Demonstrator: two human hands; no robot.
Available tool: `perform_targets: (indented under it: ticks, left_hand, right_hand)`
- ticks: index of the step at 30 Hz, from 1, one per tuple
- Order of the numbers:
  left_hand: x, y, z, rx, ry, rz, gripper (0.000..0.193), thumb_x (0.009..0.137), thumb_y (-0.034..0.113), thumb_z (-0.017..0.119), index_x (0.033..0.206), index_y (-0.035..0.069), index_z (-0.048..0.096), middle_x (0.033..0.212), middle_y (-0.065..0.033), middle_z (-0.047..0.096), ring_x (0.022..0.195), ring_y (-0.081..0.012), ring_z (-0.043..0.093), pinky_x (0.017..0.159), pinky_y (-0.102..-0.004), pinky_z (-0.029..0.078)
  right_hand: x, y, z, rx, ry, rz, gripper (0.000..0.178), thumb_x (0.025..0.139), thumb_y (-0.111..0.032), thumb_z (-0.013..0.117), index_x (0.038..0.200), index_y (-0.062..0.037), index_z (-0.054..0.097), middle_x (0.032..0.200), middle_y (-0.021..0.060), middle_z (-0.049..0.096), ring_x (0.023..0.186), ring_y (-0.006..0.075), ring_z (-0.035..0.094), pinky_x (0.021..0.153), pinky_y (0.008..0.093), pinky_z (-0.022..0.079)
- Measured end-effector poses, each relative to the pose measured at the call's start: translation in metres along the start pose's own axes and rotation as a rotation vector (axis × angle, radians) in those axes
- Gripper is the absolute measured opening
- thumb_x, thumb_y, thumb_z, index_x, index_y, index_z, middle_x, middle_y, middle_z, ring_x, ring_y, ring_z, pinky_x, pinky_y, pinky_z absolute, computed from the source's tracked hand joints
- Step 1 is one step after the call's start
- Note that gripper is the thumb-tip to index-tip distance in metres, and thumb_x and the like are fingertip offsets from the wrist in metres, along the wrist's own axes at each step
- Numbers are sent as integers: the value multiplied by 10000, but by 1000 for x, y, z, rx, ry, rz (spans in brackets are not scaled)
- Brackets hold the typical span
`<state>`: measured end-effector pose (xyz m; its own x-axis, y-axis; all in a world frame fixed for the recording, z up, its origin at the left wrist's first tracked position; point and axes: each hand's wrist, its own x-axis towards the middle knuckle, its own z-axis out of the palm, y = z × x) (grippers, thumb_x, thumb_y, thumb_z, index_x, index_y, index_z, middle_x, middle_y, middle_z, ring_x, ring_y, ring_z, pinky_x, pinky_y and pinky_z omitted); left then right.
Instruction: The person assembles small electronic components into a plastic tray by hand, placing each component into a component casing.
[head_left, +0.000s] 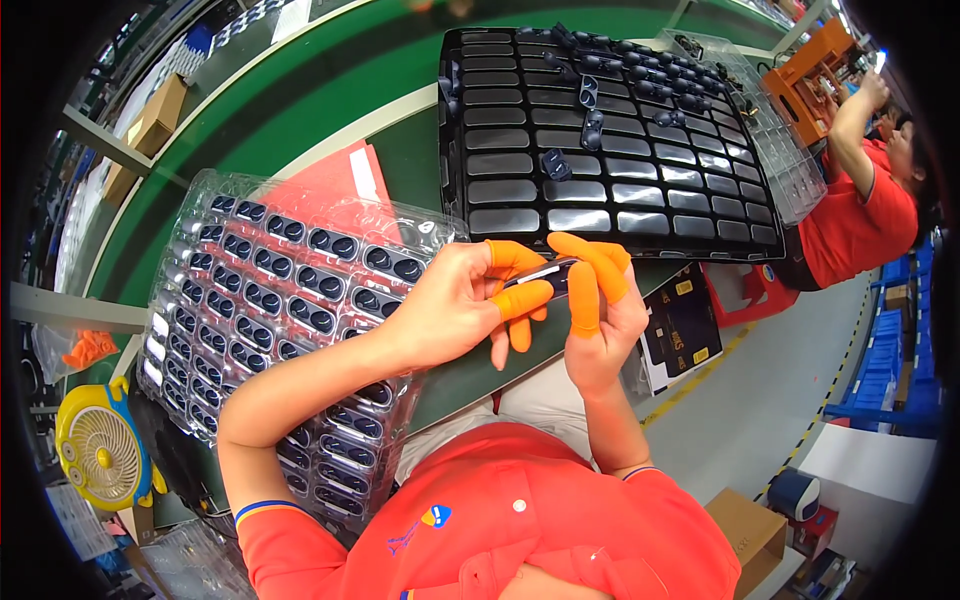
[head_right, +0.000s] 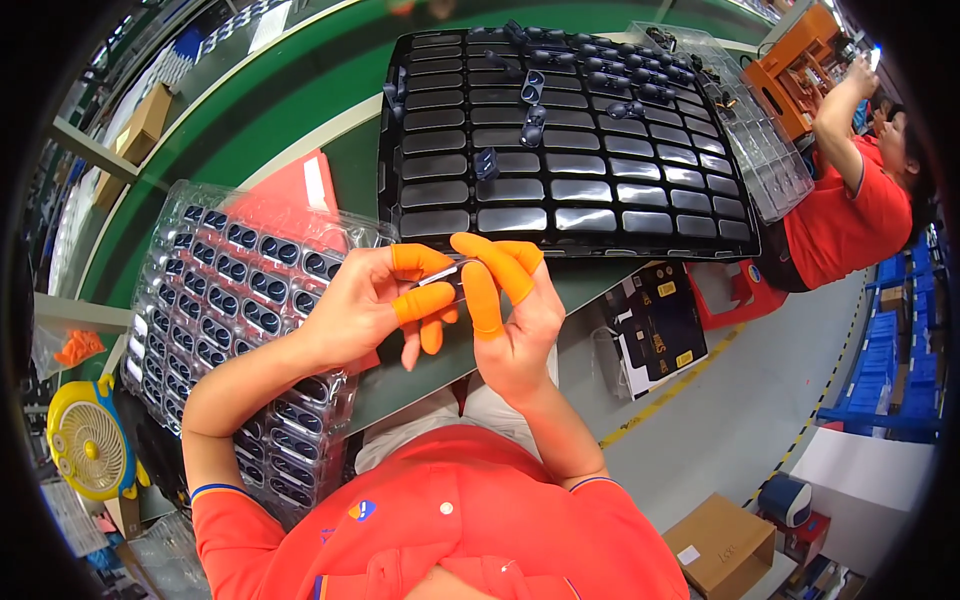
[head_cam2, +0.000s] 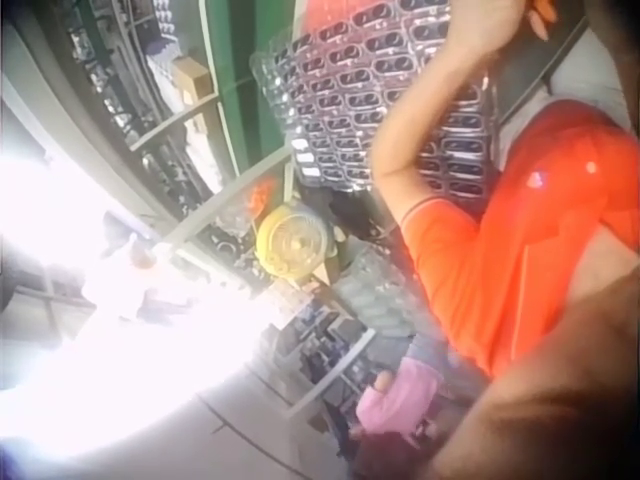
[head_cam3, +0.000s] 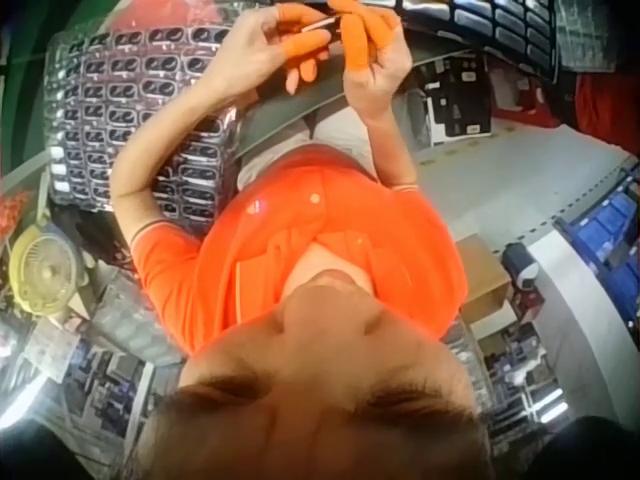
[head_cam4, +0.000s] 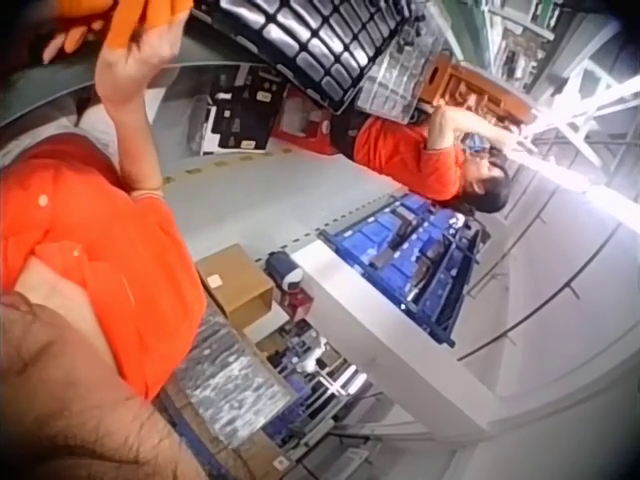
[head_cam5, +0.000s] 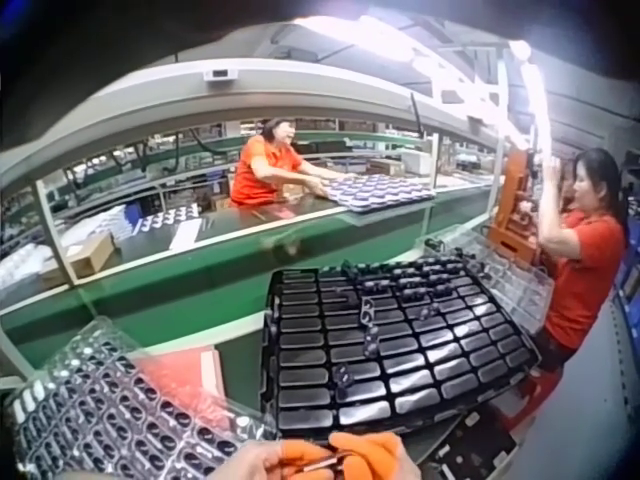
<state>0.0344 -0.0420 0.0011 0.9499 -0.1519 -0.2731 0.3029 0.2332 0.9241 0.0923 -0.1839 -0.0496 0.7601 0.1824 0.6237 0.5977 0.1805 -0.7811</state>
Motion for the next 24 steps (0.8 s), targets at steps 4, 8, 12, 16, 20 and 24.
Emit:
perform_targets:
  ticks: [4, 8, 12, 16, 20, 24]
  left_hand:
    - [0, -9, 0, 189, 74, 27, 247, 874, 83, 556, 1064, -72, 523, 799, -107, 604, 664, -116, 598, 548, -220, 488]
    - [2, -20, 2, 490, 169, 234, 241, 872, 85, 556, 1061, -64, 531, 797, -105, 611, 663, -105, 591, 526, -210, 454]
    - [2, -4, 1, 468, 79, 168, 254, 865, 71, 555, 1082, -59, 529, 828, -112, 617, 702, -106, 591, 564, -216, 455]
    - [0, 12, -2, 174, -97, -75, 313, 865, 57, 545, 1157, -48, 499, 903, -126, 616, 742, -126, 596, 610, -229, 481]
    - [0, 8, -6, 5, -202, 60, 397, 873, 55, 532, 1248, -34, 442, 974, -145, 605, 757, -163, 607, 630, -249, 494]
    - [1, 4, -7, 47, -243, 157, 438, 876, 47, 517, 1288, -43, 400, 1023, -175, 596, 799, -190, 618, 679, -279, 512]
  right_hand:
    - [-5, -6, -3, -244, -123, -19, 139, 835, -7, 594, 957, 53, 628, 844, 76, 608, 696, 114, 534, 597, 196, 413]
    - [-14, -4, 7, -273, 11, -80, 123, 823, 25, 592, 935, 61, 630, 826, 87, 611, 671, 114, 536, 576, 198, 423]
    - [-15, -3, 5, -197, 94, -70, 113, 817, 42, 587, 916, 66, 636, 833, 89, 615, 655, 93, 535, 541, 188, 424]
    - [-5, -3, -8, -128, 55, 35, 117, 825, 24, 587, 919, 66, 642, 848, 85, 617, 650, 68, 530, 509, 158, 399]
    - [1, -1, -17, -51, 125, 39, 131, 826, 6, 592, 929, 67, 647, 850, 73, 614, 629, 46, 516, 466, 140, 358]
    - [-2, -3, -18, -69, 157, 57, 144, 830, -18, 598, 934, 69, 647, 847, 63, 609, 597, 32, 489, 449, 139, 324]
